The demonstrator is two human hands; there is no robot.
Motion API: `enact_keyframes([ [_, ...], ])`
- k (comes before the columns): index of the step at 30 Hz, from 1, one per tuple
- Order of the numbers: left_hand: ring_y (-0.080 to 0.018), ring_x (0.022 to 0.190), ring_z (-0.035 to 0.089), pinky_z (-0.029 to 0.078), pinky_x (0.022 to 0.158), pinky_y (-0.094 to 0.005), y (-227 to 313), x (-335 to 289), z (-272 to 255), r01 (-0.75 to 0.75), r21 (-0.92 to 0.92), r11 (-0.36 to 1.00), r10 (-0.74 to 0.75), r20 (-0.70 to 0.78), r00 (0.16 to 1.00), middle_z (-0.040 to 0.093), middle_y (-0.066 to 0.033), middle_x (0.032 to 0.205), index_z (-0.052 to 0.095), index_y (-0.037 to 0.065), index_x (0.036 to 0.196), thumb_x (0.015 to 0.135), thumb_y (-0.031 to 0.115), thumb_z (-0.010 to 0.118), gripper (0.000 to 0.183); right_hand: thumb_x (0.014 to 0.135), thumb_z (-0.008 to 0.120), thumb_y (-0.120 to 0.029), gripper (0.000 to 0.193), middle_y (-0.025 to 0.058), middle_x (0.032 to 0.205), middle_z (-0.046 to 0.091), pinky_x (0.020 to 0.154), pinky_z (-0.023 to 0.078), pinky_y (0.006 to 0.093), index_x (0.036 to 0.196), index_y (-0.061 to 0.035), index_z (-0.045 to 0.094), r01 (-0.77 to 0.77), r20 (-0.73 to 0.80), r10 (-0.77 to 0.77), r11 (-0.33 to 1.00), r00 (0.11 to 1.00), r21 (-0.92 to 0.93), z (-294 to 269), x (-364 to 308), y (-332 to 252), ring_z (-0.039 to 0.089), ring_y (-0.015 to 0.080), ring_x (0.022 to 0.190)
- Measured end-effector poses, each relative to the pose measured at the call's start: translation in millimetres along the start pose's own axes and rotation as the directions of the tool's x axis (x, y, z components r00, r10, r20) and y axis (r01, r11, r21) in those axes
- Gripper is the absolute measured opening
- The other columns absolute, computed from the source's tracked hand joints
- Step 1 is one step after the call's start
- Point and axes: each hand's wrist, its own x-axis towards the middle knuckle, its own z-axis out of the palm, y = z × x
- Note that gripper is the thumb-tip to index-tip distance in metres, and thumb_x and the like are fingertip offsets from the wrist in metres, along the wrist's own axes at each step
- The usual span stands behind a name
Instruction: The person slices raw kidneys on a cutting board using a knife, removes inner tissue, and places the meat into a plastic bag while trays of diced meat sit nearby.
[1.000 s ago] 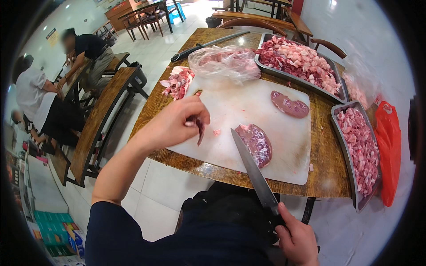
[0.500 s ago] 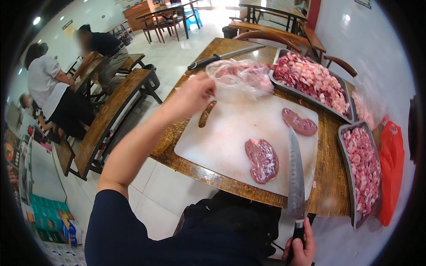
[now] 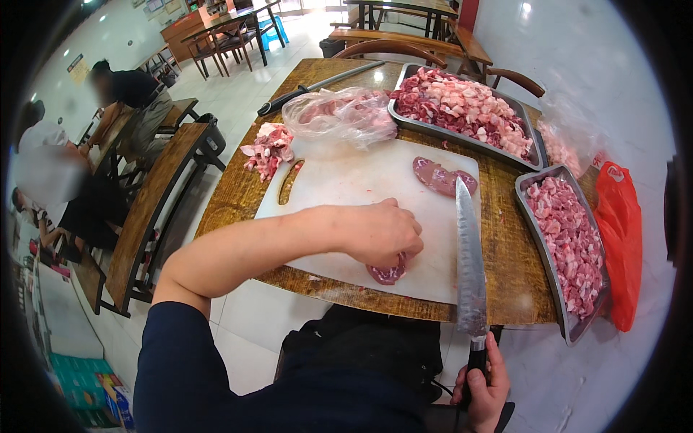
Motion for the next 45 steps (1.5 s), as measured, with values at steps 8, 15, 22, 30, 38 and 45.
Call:
enact_keyframes([
  [8, -0.0235, 0.085, 0.064, 0.051, 0.076, -0.0354, 11.9, -11.8, -44.9, 0.301, -0.509, 0.807, -0.361, -0.022, 0.932, 0.065, -0.011, 0.089, 0.058, 0.004, 0.101, 0.088, 0.014, 0.067, 0.019, 0.101, 0.051, -0.011, 0.057, 0.0019, 0.074, 0.057, 0.049, 0.04, 0.0201, 0.154, -0.0088, 0.033, -0.007, -0.078, 0.007, 1.0, 0.997, -0.003, -2.1, 0.6, 1.4, 0.048, 0.0071, 0.052],
  [15, -0.0214, 0.081, 0.065, 0.053, 0.075, -0.033, 7.7, -13.6, 12.7, 0.365, -0.63, 0.685, -0.612, -0.226, 0.758, 0.063, -0.0123, 0.099, 0.05, 0.004, 0.109, 0.089, 0.005, 0.066, 0.026, 0.094, 0.05, -0.003, 0.061, 0.01, 0.074, 0.06, 0.047, 0.047, 0.0248, 0.153, -0.011, 0.035, 0.002, -0.056, -0.001, 1.0, 0.998, 0.006, -8.5, 10.8, 12.4, 0.053, 0.0126, 0.049],
  [22, -0.0356, 0.123, 0.054, 0.048, 0.099, -0.0419, 15.2, -30.3, 71.9, 0.066, 0.018, 0.998, -0.039, -0.645, 0.763, 0.057, -0.0195, 0.127, 0.062, -0.001, 0.118, 0.085, 0.013, 0.071, 0.038, 0.096, 0.046, -0.001, 0.06, 0.0111, 0.076, 0.061, 0.046, 0.048, 0.0272, 0.153, -0.0115, 0.034, -0.15, 0.075, 0.148, 0.989, 0.986, 0.021, -9.7, 11.9, 6.6, 0.054, 0.0154, 0.048],
  [30, -0.0351, 0.134, 0.047, 0.042, 0.106, -0.045, 11.4, -45.4, 77.2, 0.036, 0.087, 0.996, 0.016, -0.531, 0.847, 0.049, -0.0206, 0.143, 0.052, -0.002, 0.136, 0.087, 0.043, 0.07, 0.068, 0.099, 0.046, -0.005, 0.058, 0.0095, 0.078, 0.059, 0.047, 0.048, 0.0275, 0.155, -0.0142, 0.032, -0.276, 0.126, 0.274, 0.961, 0.953, -0.002, 9.1, 28.9, -1.6, 0.055, 0.0148, 0.051],
  [38, -0.0327, 0.14, 0.041, 0.037, 0.111, -0.0481, 9.2, -49.9, 74.7, 0.081, 0.11, 0.991, -0.021, -0.46, 0.888, 0.043, -0.017, 0.151, 0.045, 0.004, 0.145, 0.088, 0.053, 0.066, 0.078, 0.102, 0.047, -0.01, 0.058, 0.0063, 0.077, 0.057, 0.049, 0.047, 0.0267, 0.156, -0.0168, 0.029, -0.247, 0.191, 0.256, 0.966, 0.948, -0.071, 25.1, 65.8, -4.2, 0.055, 0.012, 0.054],
  [45, -0.0332, 0.142, 0.04, 0.037, 0.111, -0.0476, 6.9, -49.9, 78.9, 0.076, 0.131, 0.988, -0.009, -0.452, 0.892, 0.04, -0.0176, 0.153, 0.045, 0.004, 0.145, 0.086, 0.057, 0.066, 0.082, 0.099, 0.045, -0.005, 0.058, 0.009, 0.073, 0.06, 0.047, 0.047, 0.0265, 0.155, -0.0121, 0.031, -0.338, 0.125, 0.342, 0.94, 0.932, -0.052, -3.3, 0.3, 19.9, 0.055, 0.0149, 0.049],
])
